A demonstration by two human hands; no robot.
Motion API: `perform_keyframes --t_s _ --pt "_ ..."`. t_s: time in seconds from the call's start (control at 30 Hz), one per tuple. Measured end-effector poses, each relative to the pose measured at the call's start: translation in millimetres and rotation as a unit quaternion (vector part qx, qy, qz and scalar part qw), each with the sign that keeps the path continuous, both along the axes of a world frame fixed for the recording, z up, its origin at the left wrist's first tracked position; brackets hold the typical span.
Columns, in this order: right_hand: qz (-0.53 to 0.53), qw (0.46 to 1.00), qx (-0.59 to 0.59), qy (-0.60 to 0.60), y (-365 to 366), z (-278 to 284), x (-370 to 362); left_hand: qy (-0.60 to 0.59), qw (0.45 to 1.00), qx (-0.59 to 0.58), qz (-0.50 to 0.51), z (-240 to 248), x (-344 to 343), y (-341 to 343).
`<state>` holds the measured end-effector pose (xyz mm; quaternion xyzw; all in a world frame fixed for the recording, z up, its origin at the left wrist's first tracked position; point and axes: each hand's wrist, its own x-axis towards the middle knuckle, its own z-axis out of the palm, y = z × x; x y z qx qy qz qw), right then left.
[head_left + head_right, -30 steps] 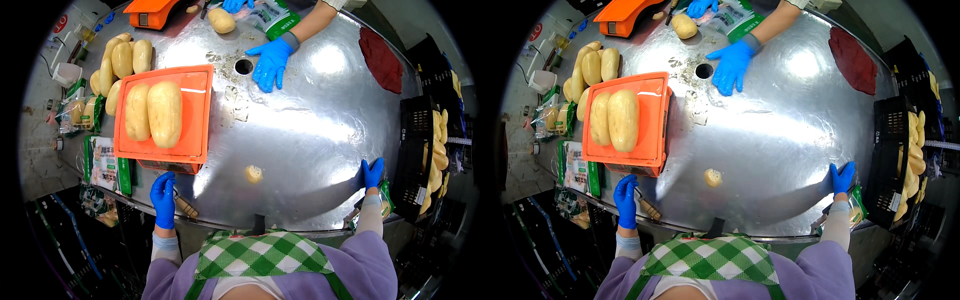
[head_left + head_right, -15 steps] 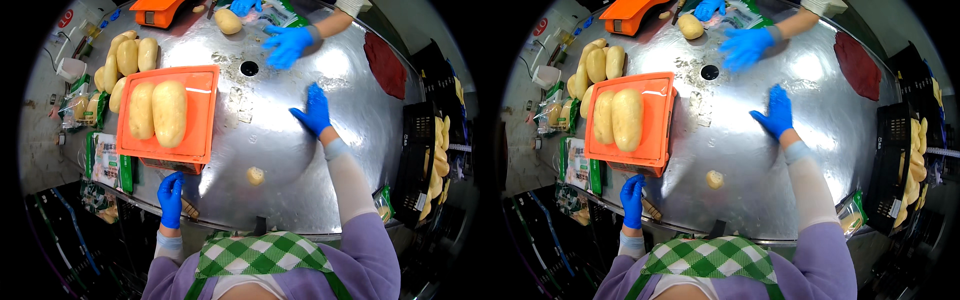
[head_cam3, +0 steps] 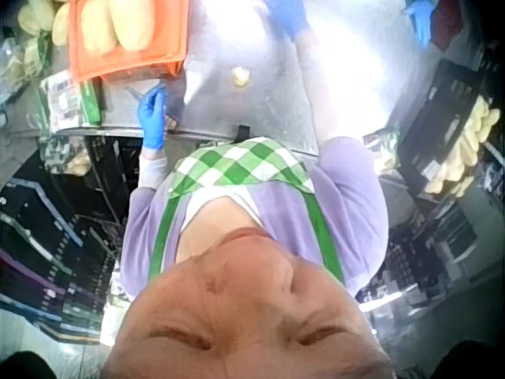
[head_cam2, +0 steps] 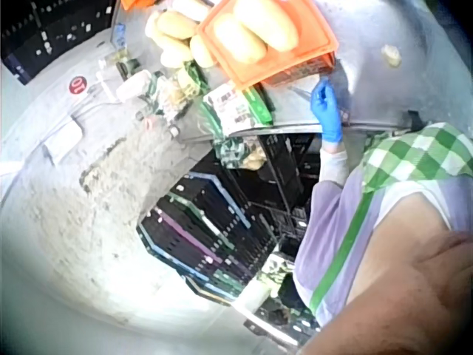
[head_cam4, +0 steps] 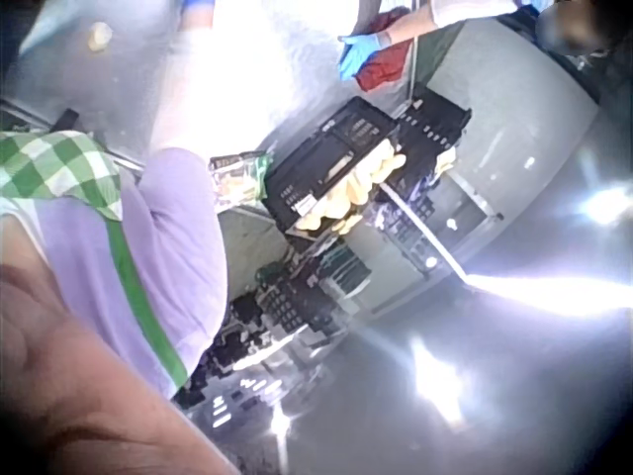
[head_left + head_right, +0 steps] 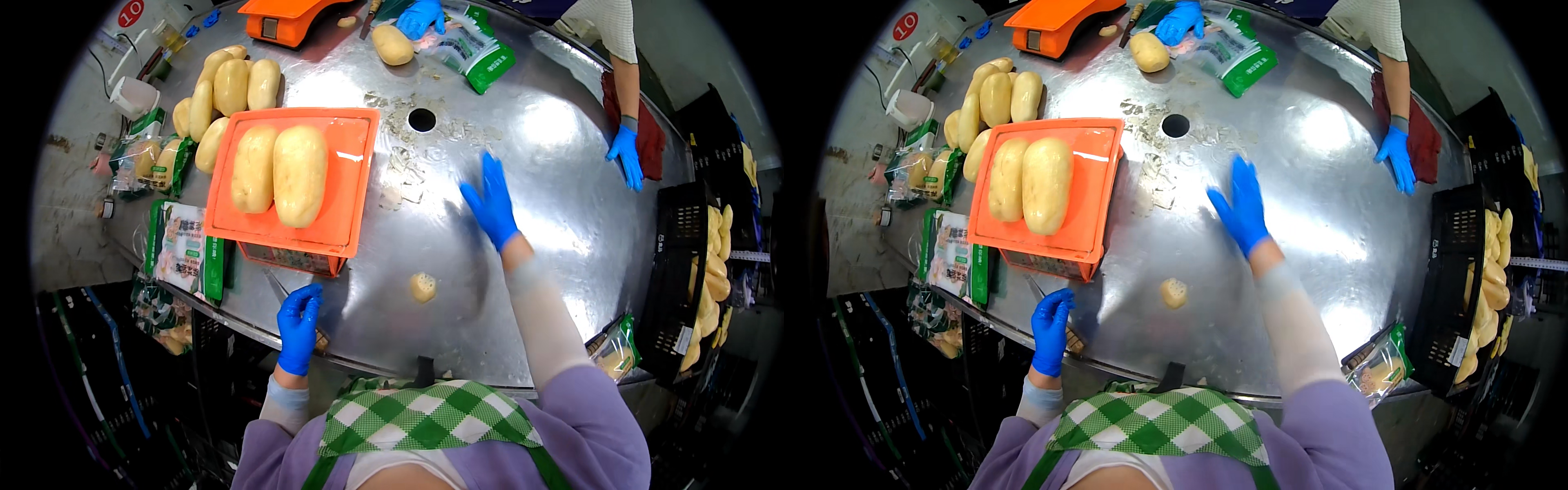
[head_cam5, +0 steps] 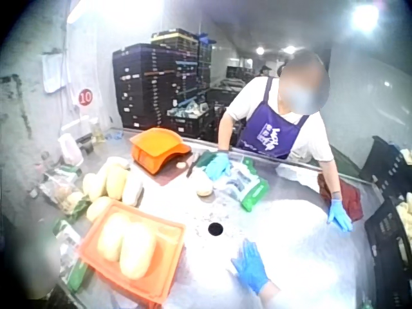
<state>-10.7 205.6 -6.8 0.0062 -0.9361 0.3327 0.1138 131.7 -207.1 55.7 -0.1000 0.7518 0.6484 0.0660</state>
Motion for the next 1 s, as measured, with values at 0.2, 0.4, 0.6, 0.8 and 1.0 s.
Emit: perform_keyframes --t_s 0.2,0.4,0.6,0.8,1.0 --pt "-0.136 0.976 0.122 -0.12 -7.6 20.1 248.0 -0.011 1.0 -0.005 -0.026 1.3 -2.6 2.9" --pt "-0.204 0.944 0.155 -0.21 -29.7 13.7 245.1 -0.013 0.999 -0.004 -0.051 0.5 -11.8 8.5" --pt "-0.173 0.97 0.13 -0.112 -53.2 2.7 111.9 -0.032 0.999 0.01 -0.034 -4.0 -9.2 8.3" --pt "-0.148 0.974 0.112 -0.131 -86.3 -11.7 -29.7 -0.039 0.999 0.004 -0.021 -9.8 -1.7 -0.1" --pt "-0.095 0.971 0.172 -0.137 -113.8 -21.5 -80.6 -0.023 1.0 0.011 -0.004 -4.9 -1.7 -0.2"
